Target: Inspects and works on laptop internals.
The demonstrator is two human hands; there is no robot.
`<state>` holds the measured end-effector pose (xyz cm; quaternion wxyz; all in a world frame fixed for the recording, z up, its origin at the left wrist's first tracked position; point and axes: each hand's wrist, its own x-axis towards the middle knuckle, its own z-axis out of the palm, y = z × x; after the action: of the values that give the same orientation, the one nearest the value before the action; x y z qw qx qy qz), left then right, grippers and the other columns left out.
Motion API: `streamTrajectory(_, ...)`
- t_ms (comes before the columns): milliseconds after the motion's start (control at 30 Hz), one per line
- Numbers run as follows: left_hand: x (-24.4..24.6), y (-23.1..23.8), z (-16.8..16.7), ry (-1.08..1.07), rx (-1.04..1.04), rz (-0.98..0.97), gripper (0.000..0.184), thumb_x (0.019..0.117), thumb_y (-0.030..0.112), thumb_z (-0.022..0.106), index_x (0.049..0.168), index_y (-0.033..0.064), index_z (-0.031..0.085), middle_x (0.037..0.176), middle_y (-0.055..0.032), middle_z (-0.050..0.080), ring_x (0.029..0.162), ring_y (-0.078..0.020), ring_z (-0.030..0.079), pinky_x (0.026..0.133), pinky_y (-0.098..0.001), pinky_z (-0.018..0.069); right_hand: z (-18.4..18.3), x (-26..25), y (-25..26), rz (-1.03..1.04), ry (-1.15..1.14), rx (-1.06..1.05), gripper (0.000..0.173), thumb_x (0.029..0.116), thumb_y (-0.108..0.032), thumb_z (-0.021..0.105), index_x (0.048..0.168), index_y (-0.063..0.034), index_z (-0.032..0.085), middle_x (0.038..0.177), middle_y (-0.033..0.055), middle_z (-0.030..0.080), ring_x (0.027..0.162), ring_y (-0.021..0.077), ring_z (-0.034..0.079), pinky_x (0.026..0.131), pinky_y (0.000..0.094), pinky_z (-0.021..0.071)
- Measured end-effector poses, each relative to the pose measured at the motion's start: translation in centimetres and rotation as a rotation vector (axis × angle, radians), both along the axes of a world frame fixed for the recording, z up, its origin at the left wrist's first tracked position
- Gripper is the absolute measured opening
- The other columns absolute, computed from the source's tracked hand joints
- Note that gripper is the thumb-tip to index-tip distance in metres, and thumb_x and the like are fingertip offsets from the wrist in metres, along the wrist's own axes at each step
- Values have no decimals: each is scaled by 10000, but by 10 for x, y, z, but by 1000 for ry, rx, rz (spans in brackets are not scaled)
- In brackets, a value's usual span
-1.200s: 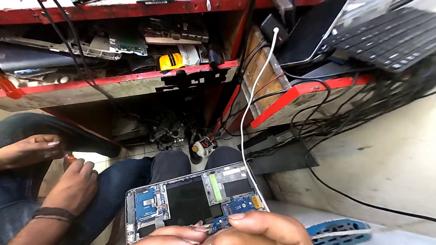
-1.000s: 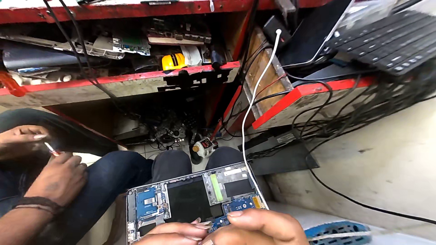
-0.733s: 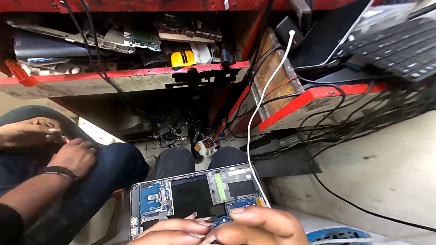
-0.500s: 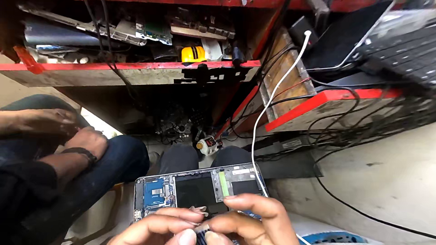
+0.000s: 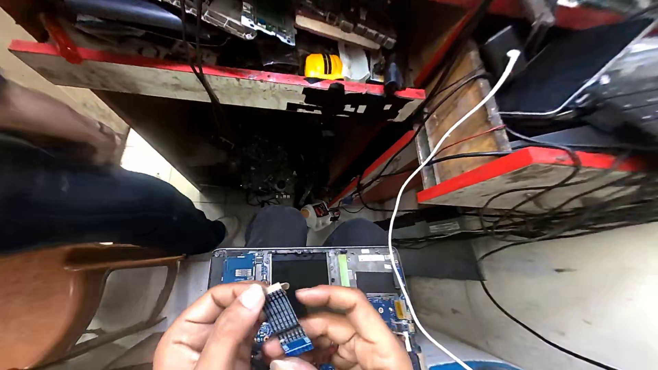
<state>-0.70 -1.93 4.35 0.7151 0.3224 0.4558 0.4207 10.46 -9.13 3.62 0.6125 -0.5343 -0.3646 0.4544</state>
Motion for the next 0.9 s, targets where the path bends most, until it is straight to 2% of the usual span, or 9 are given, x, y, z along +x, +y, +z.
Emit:
streamTrajectory(167, -1, 0, 0, 29, -3, 48, 312, 1043, 26, 389, 906, 61, 667, 802, -53, 744, 741, -116, 734, 706, -253, 624, 0, -2, -2, 14, -15, 1, 448, 908, 81, 697, 1289, 117, 464, 1024, 114, 770, 920, 120, 760, 820, 283, 635)
streamTrajectory(333, 1, 0, -1, 22, 20, 87, 326, 1041, 29, 403, 859, 64, 671, 799, -63, 745, 769, -134, 737, 789, -290, 623, 2, -2, -1, 2, -48, 1, 427, 904, 78, 688, 1270, 141, 477, 1006, 102, 763, 901, 84, 744, 819, 264, 624)
streamTrajectory(400, 2, -1, -1, 39, 49, 93, 323, 1040, 18, 405, 854, 72, 663, 802, -53, 749, 775, -127, 743, 775, -281, 627, 2, -3, 0, -8, -69, 5, 350, 903, 73, 693, 1208, 150, 539, 995, 117, 754, 892, 80, 738, 817, 261, 625)
streamTrajectory(533, 2, -2, -5, -1, 105, 77, 340, 1055, 42, 407, 860, 92, 682, 846, -34, 746, 838, -141, 743, 842, -319, 628, -1, -7, 1, -29, -106, 28, 130, 920, 58, 680, 1020, 119, 624, 955, 137, 733, 863, 63, 718, 792, 229, 614)
streamTrajectory(633, 1, -1, -9, -82, 88, 36, 348, 1102, 174, 388, 972, 95, 701, 995, -48, 755, 932, -165, 739, 881, -341, 622, -5, -10, 3, -74, -142, 83, 70, 930, 59, 669, 956, 84, 610, 972, 172, 750, 913, 113, 749, 799, 244, 627)
streamTrajectory(700, -1, 0, -13, -135, 88, -1, 437, 1106, 371, 358, 1195, 89, 680, 1143, -52, 746, 1037, -189, 729, 925, -366, 609, -11, -11, 5, -157, -289, 163, 59, 937, 40, 669, 942, 57, 613, 972, 179, 762, 934, 138, 762, 807, 248, 633)
streamTrajectory(767, -4, -5, -18, -185, 129, -32, 486, 1038, 482, 476, 1251, 96, 681, 1180, -60, 744, 1089, -197, 719, 961, -369, 595, -17, -8, 7, -286, -558, 232, 66, 949, -14, 679, 924, 6, 623, 964, 142, 769, 944, 118, 758, 792, 214, 627)
streamTrajectory(833, -9, -12, -23, -222, 205, -95, 401, 986, 401, 628, 1249, 112, 715, 1217, -67, 737, 1125, -185, 703, 1002, -350, 566, -21, -4, 7, -374, -782, 246, 52, 957, -69, 669, 922, -37, 647, 975, 103, 760, 934, 92, 739, 775, 188, 604)
streamTrajectory(900, -11, -17, -22, -247, 237, -159, 325, 977, 258, 679, 1250, 86, 720, 1244, -71, 728, 1149, -173, 691, 1019, -339, 551, -22, -2, 4, -390, -882, 244, 63, 970, -120, 671, 947, -61, 672, 982, 83, 739, 931, 83, 716, 802, 182, 587)
